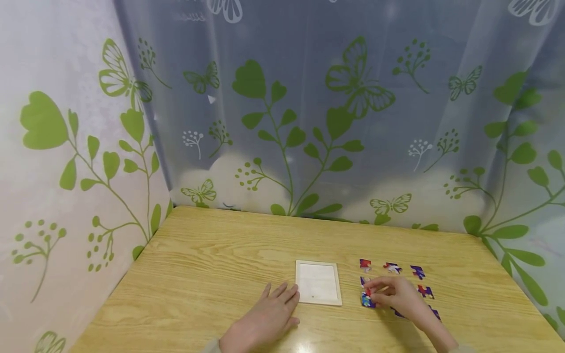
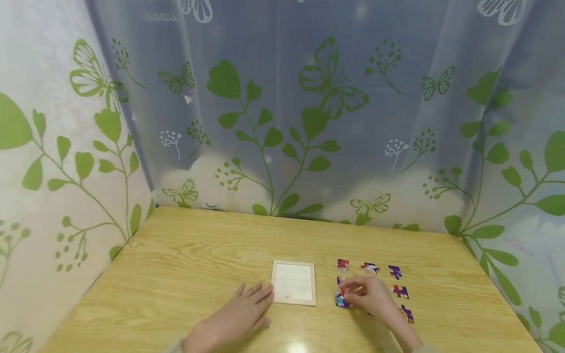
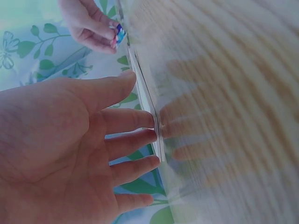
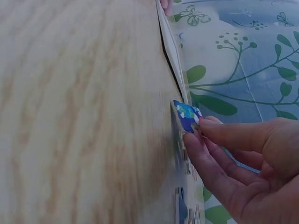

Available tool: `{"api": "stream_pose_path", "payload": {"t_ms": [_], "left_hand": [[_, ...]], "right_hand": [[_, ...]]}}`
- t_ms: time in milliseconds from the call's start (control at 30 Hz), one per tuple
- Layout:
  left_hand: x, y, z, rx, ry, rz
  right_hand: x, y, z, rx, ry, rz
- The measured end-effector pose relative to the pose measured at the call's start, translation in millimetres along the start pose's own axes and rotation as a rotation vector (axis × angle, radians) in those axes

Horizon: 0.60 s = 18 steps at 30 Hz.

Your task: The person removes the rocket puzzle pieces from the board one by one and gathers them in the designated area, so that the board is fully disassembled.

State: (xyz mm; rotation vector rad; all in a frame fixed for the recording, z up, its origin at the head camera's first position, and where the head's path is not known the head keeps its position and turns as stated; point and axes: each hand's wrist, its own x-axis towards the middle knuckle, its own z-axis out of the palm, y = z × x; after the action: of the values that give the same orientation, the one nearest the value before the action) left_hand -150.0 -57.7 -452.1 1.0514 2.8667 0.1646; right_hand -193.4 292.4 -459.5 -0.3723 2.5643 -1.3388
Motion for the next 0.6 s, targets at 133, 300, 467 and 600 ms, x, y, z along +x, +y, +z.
{"api": "stream_pose_path", "payload": {"t_ms": [133, 300, 467, 600], "left_hand": [[0.0, 0.3, 0.1, 0.020, 0.013, 0.008], [0.1, 0.0, 0.8, 0.021, 0.019, 0.009], [0.0, -0.5, 1.0, 0.009, 0.018, 0.011], [0.2, -1.0, 1.1, -0.011, 0.013, 0.008]], "right_hand": [[-2.1, 3.8, -1.4, -0.011, -0.036, 0.003], [-1.6, 3.7, -0.8, -0.030, -0.037, 0.016], [-0.1, 2.7, 0.0, -0.102, -0.022, 0.017], [0.3, 1.8, 0.3, -0.128, -0.019, 0.017]]}}
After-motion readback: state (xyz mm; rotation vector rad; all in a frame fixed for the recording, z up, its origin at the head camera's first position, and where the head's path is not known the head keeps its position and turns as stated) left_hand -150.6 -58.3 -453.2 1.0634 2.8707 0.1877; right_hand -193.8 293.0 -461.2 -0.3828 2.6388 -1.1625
